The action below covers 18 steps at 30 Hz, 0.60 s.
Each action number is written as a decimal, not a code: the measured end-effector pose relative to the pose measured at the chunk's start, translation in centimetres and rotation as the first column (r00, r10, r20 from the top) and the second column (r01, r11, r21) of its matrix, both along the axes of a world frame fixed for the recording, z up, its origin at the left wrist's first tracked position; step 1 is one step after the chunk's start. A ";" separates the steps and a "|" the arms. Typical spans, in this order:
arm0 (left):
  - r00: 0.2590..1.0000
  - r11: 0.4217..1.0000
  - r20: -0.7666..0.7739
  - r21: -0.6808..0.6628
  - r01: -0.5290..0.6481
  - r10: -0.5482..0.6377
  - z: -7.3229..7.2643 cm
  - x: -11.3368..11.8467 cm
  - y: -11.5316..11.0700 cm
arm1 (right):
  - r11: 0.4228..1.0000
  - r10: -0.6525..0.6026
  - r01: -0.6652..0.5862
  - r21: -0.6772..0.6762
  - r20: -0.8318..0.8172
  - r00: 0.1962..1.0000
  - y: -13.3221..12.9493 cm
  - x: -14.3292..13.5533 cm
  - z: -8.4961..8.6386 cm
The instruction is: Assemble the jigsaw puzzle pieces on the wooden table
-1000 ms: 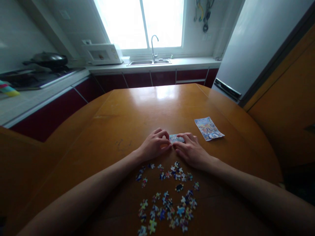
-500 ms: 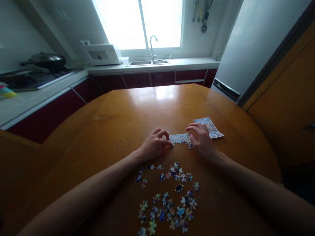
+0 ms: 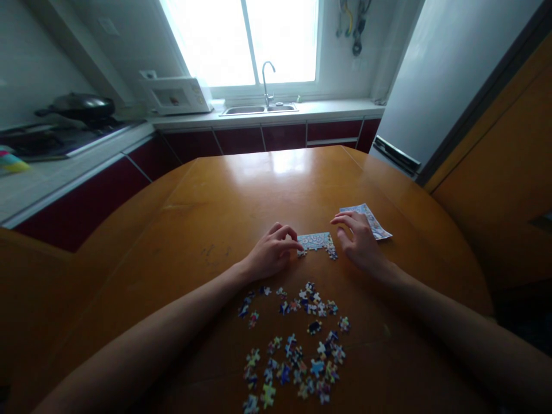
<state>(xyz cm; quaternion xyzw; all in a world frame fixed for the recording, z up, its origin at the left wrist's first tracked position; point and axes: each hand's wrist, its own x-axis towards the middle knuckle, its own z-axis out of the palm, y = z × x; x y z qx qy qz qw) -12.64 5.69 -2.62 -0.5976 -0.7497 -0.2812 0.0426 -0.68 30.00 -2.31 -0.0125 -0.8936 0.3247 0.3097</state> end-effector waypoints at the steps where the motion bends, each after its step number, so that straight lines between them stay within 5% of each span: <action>1: 1.000 1.000 0.000 -0.011 0.010 -0.010 -0.1 -0.1 0.0 | 1.000 0.001 -0.001 0.000 0.002 1.000 0.0 0.0 0.0; 18: 0.991 0.985 0.114 0.143 -0.092 0.076 -0.9 -0.7 0.4 | 1.000 0.007 -0.007 -0.020 -0.011 1.000 0.7 -0.4 -0.3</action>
